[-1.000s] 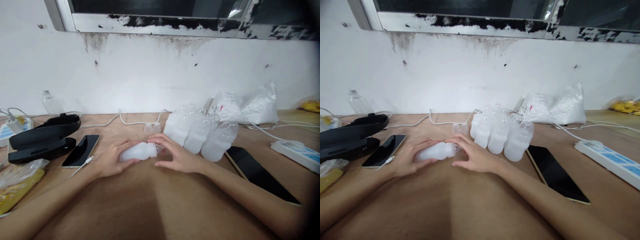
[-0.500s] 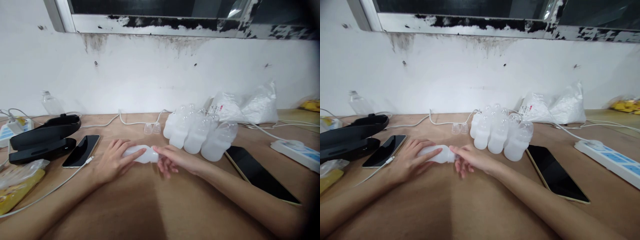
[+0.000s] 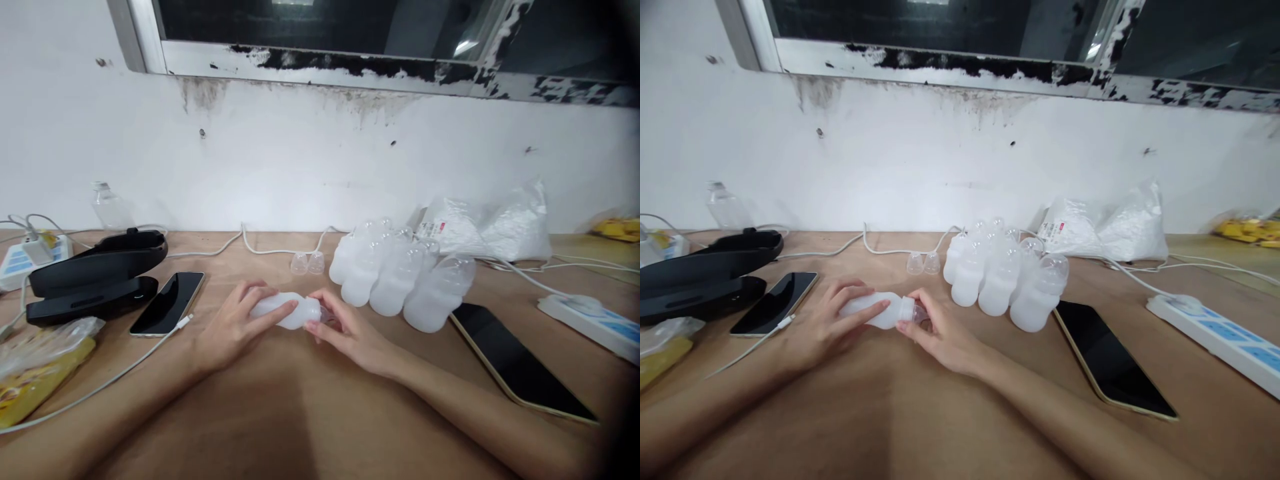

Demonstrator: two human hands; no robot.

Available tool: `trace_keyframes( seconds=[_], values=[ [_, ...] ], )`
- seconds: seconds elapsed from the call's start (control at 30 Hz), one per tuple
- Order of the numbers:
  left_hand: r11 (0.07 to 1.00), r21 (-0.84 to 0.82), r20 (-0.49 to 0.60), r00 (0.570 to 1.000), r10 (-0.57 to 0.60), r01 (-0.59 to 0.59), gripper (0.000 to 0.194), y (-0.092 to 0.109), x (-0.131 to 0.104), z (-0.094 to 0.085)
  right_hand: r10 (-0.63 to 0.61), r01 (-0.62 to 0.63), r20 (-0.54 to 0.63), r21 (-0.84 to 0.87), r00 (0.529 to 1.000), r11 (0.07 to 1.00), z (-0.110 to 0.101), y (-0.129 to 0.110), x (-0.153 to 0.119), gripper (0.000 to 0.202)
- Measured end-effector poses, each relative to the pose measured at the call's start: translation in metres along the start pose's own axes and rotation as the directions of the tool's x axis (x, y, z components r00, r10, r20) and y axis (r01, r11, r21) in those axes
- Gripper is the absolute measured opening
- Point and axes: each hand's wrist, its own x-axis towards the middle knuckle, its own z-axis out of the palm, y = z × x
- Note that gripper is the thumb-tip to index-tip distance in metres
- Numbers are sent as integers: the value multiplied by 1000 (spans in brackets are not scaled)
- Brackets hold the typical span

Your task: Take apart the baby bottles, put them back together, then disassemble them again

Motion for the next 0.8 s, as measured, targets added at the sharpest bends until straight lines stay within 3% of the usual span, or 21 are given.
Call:
trace_keyframes(
  seconds=[0.1, 0.17, 0.23, 0.33, 0.47, 0.57, 0.67, 0.8],
  values=[
    [998, -20, -59, 996, -63, 62, 42, -3, 0, 3, -25, 28, 40, -80, 999, 996, -12, -5, 8, 34],
    [970, -85, -107, 966, -235, 227, 41, -5, 1, 7, -13, 21, 33, -258, 999, 966, -22, -6, 20, 54],
    [892, -166, -147, 884, -443, 420, 40, -9, 2, 10, 61, -77, -48, -501, 997, 862, -30, -6, 36, 71],
    [777, -270, -189, 760, -622, 568, 40, -15, 1, 16, 159, -253, -199, -678, 967, 690, -30, 0, 65, 59],
    [727, -341, -198, 711, -675, 596, 41, -21, -1, 21, 270, -390, -283, -698, 920, 601, -22, 12, 102, 47],
    [696, -387, -175, 693, -700, 605, 42, -22, -2, 22, 338, -417, -262, -713, 904, 563, -21, 16, 116, 32],
    [662, -437, -157, 673, -723, 609, 41, -21, -1, 22, 344, -398, -234, -729, 909, 557, -24, 9, 111, 29],
    [604, -466, -135, 623, -770, 646, 43, -21, -1, 23, 251, -367, -269, -739, 930, 565, -29, -11, 86, 23]
  ],
)
